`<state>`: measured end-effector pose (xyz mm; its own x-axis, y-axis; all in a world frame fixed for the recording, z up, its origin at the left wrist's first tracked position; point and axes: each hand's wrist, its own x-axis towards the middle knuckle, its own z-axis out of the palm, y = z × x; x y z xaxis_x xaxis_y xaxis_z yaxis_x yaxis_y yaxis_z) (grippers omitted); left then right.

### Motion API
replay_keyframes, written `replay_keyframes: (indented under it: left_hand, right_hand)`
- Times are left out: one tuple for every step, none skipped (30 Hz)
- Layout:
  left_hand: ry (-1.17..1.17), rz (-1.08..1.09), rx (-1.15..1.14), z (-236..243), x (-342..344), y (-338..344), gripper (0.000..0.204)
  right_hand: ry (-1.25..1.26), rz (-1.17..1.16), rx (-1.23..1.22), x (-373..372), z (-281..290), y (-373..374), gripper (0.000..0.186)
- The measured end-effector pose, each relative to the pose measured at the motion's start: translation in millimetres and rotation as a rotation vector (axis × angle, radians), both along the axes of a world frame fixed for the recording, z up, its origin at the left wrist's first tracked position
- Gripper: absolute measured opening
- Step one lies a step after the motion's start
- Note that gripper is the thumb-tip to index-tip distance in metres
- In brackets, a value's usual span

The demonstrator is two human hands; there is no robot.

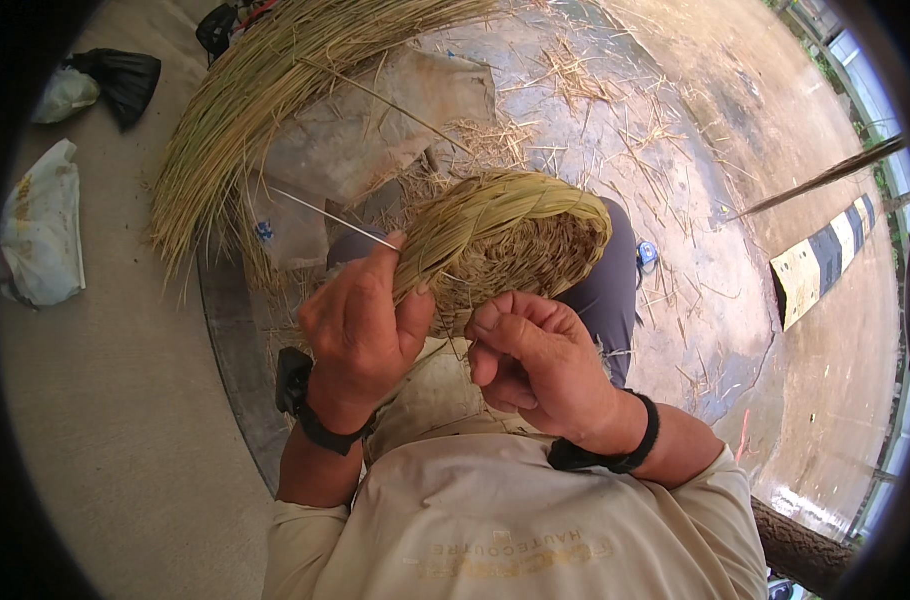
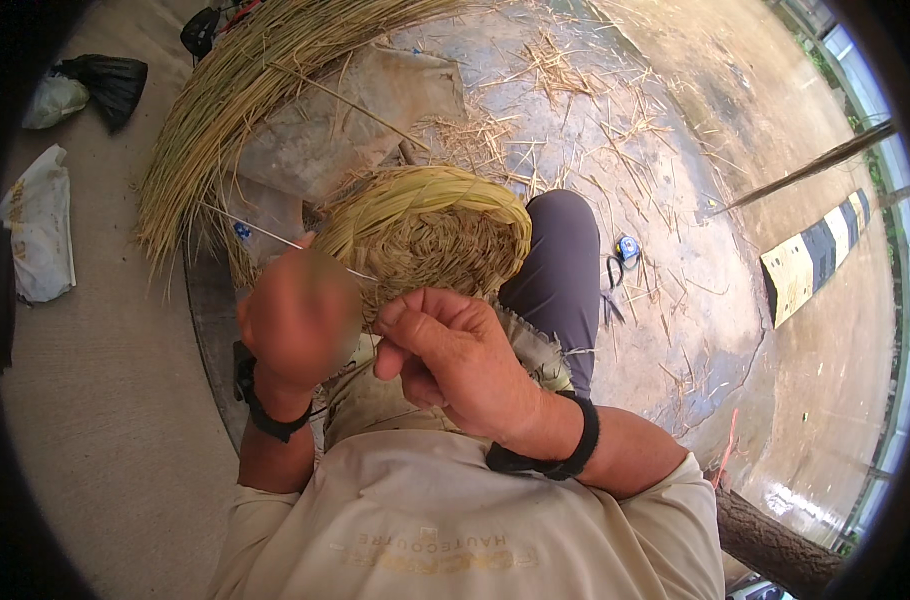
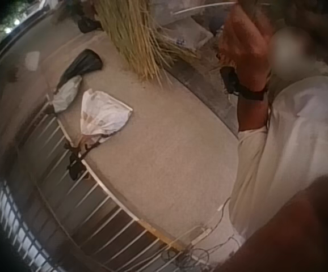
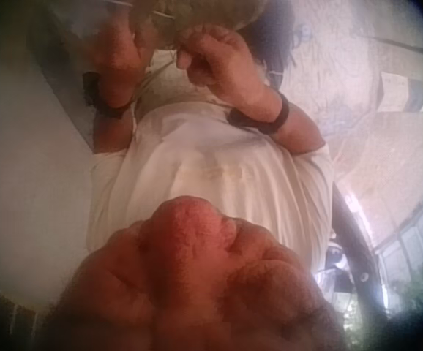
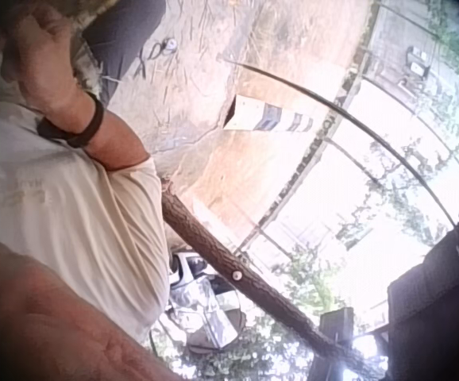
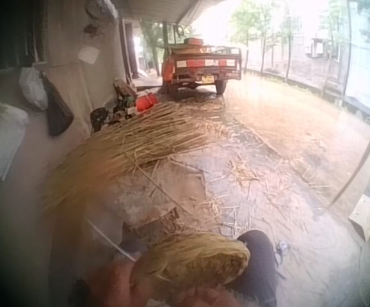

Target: The recorder is weaving a basket from dried straw using a needle.

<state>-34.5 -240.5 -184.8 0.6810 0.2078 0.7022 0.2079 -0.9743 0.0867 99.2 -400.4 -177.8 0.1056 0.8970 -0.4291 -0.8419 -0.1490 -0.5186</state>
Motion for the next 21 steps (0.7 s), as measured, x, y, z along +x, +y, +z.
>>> replay_keyframes:
  left_hand:
    - [0.022,0.01,-0.036,0.0,-1.0,-1.4,0.033]
    - [0.005,0.002,-0.011,-0.1,0.4,-0.3,0.033]
    - [-0.014,-0.006,0.015,-0.3,2.7,1.9,0.033]
    - [-0.032,-0.013,0.041,-0.5,3.8,3.0,0.033]
    - [-0.032,-0.014,0.036,-0.9,3.2,3.0,0.033]
    - [-0.031,-0.015,0.031,-1.5,2.9,3.0,0.033]
    - [-0.031,-0.017,0.026,-2.1,2.7,3.1,0.033]
    - [-0.037,-0.022,0.03,-2.8,2.9,3.4,0.033]
    - [-0.043,-0.026,0.035,-3.5,2.9,4.1,0.034]
    - [-0.048,-0.03,0.039,-4.0,3.1,4.5,0.034]
    - [-0.053,-0.033,0.042,-4.2,3.2,4.8,0.034]
    - [-0.057,-0.037,0.044,-4.5,3.7,4.9,0.034]
    - [-0.062,-0.041,0.047,-4.7,3.9,4.8,0.034]
    - [-0.057,-0.035,0.045,-4.7,3.9,4.5,0.034]
    - [-0.051,-0.029,0.043,-4.5,3.6,3.9,0.034]
    - [-0.046,-0.023,0.042,-4.3,3.4,3.6,0.034]
    - [-0.048,-0.024,0.041,-4.2,3.4,3.7,0.034]
    - [-0.049,-0.026,0.04,-4.3,3.4,3.9,0.034]
    - [-0.051,-0.027,0.039,-4.3,3.4,4.0,0.034]
    - [-0.05,-0.027,0.037,-4.5,3.2,4.0,0.034]
    - [-0.048,-0.026,0.035,-5.0,3.0,4.0,0.034]
  right_hand:
    - [-0.009,0.006,0.003,0.0,0.5,-0.5,0.022]
    - [-0.018,0.013,0.005,0.1,0.6,-0.9,0.022]
    - [-0.026,0.017,0.002,-0.1,0.5,-1.0,0.022]
    - [-0.034,0.021,0.0,-0.2,0.2,-1.1,0.021]
    - [-0.041,0.026,-0.003,-0.4,-0.2,-1.2,0.021]
    - [-0.038,0.02,0.001,-0.4,-2.0,-1.0,0.021]
    - [-0.035,0.015,0.006,-0.4,-4.8,-0.6,0.021]
    - [-0.032,0.01,0.01,-0.3,-6.3,-0.3,0.021]
    - [-0.024,0.005,0.006,-0.5,-6.1,0.1,0.021]
    - [-0.016,0.001,0.002,-0.8,-5.9,0.5,0.02]
    - [-0.008,-0.003,-0.002,-0.9,-5.6,0.8,0.02]
    - [-0.009,-0.004,-0.003,-0.8,-5.5,1.1,0.02]
    - [-0.01,-0.004,-0.004,-0.7,-5.4,1.3,0.02]
    - [-0.012,-0.004,-0.005,-0.6,-5.3,1.3,0.02]
    - [-0.011,-0.004,-0.003,-0.6,-4.9,1.1,0.02]
    - [-0.01,-0.003,-0.002,-0.7,-4.4,0.9,0.02]
    - [-0.009,-0.003,0.0,-0.7,-4.2,0.7,0.02]
    - [-0.01,-0.005,-0.001,-0.7,-4.6,0.8,0.02]
    - [-0.012,-0.007,-0.002,-0.7,-5.5,1.1,0.02]
    - [-0.013,-0.009,-0.004,-0.6,-6.0,1.4,0.021]
    - [-0.012,-0.009,-0.002,-0.3,-6.1,1.4,0.021]
